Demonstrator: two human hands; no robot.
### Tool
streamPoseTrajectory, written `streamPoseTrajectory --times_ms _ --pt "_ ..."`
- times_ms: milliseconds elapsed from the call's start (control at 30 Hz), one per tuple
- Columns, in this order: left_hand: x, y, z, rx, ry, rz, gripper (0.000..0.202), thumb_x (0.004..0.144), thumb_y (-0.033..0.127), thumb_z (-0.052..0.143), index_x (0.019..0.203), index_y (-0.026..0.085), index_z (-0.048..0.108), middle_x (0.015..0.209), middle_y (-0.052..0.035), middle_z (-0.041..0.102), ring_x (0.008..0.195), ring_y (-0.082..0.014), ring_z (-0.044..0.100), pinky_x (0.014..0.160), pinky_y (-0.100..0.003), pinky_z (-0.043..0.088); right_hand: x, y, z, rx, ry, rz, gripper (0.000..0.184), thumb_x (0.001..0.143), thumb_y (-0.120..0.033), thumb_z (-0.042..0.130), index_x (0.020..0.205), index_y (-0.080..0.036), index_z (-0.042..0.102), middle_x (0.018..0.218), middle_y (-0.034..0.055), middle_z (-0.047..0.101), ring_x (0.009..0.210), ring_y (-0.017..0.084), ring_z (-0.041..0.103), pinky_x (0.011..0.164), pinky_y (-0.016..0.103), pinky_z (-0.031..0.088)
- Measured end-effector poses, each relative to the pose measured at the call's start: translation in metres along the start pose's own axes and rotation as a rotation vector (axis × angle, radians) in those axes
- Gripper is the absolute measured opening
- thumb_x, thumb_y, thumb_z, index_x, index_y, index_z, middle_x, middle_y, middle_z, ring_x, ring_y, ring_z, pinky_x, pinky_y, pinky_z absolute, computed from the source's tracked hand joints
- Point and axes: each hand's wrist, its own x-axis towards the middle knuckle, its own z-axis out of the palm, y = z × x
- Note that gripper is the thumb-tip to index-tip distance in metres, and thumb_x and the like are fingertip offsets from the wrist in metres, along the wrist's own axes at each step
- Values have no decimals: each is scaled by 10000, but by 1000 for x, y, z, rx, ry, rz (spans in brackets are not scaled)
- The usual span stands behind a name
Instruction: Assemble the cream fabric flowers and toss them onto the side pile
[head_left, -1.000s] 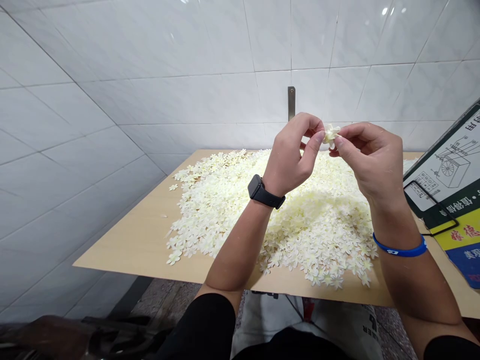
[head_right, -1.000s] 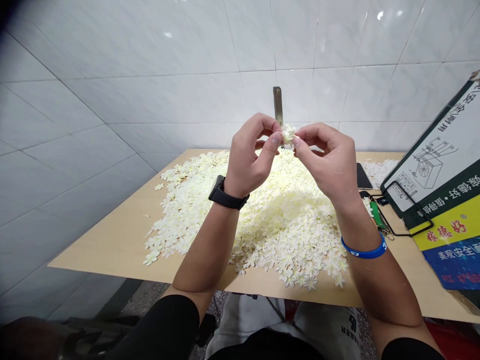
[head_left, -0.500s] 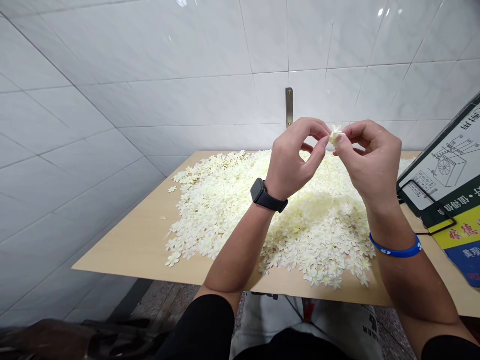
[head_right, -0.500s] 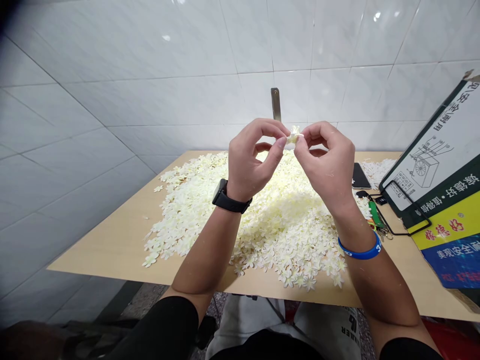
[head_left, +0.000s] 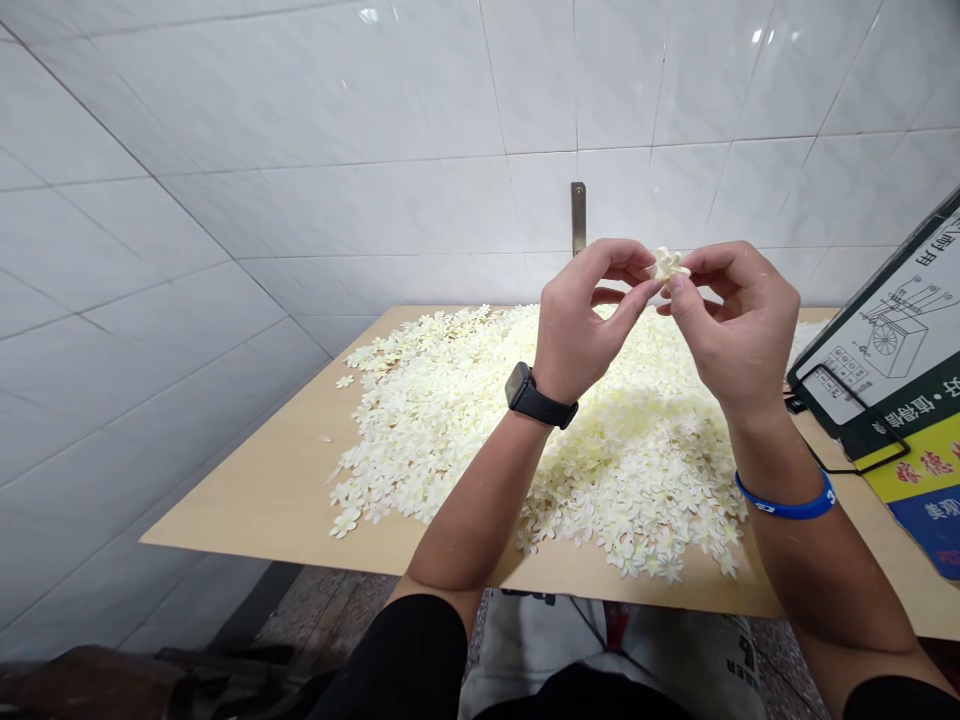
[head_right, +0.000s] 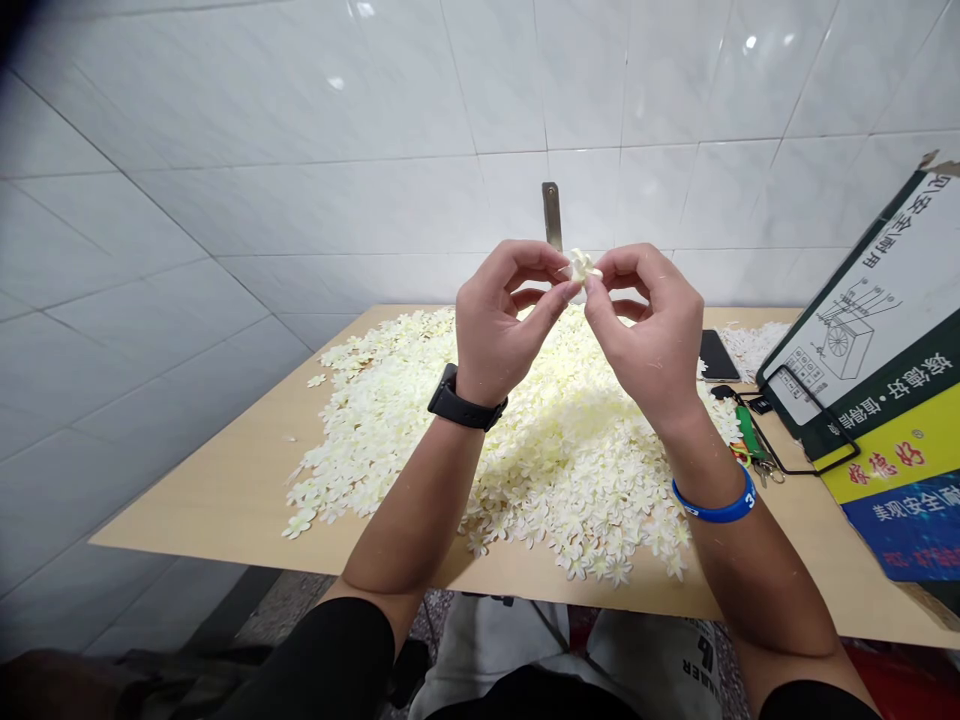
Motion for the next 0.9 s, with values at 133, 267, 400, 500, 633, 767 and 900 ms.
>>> streamPoseTrajectory --times_ms 133,267,400,500,633,767,900 --pt "2 -1 -4 18 8 -1 109 961 283 654 1044 214 642 1029 -36 726 902 -116 701 724 -236 623 1 -1 -2 52 -80 49 176 906 -399 738 914 -248 648 907 11 657 849 173 694 710 316 637" --pt "5 1 -10 5 -3 23 86 946 289 677 961 209 649 1023 -40 723 928 -123 703 717 -232 625 3 -3 -4 104 -108 59 199 872 -389 781 894 -241 649 894 6 649 844 163 677 709 304 633" --pt "7 -1 -14 -38 -74 8 214 951 366 679 1117 234 648 1112 -53 735 978 -142 725 756 -255 649 6 -1 -7 156 -185 83 214 886 -429 767 888 -238 669 872 6 665 794 159 674 697 315 635" --pt "6 -3 -12 -74 -129 -31 231 960 406 663 1103 225 657 1048 -41 751 914 -128 737 762 -251 652 6 1 -7 152 -176 109 210 896 -439 756 892 -242 682 874 9 681 769 153 672 694 315 633" --pt "5 -1 -10 -90 -89 -66 233 944 426 683 1023 208 661 981 -30 749 846 -110 724 735 -237 645 4 -1 -3 111 -56 88 208 885 -437 768 961 -263 683 903 12 671 845 168 677 716 310 628" --pt "6 2 -14 -93 -108 -44 232 954 441 664 1024 220 659 963 -30 736 847 -120 714 708 -251 634 5 -3 -3 178 -173 141 241 895 -483 746 958 -264 666 943 12 684 837 156 682 715 296 627" --pt "6 4 -18 -115 -186 -12 240 991 466 592 1028 231 622 934 -32 702 801 -123 686 631 -246 596 7 -3 -5 265 -369 219 348 898 -568 710 846 -236 617 748 -18 620 650 113 603 582 257 561"
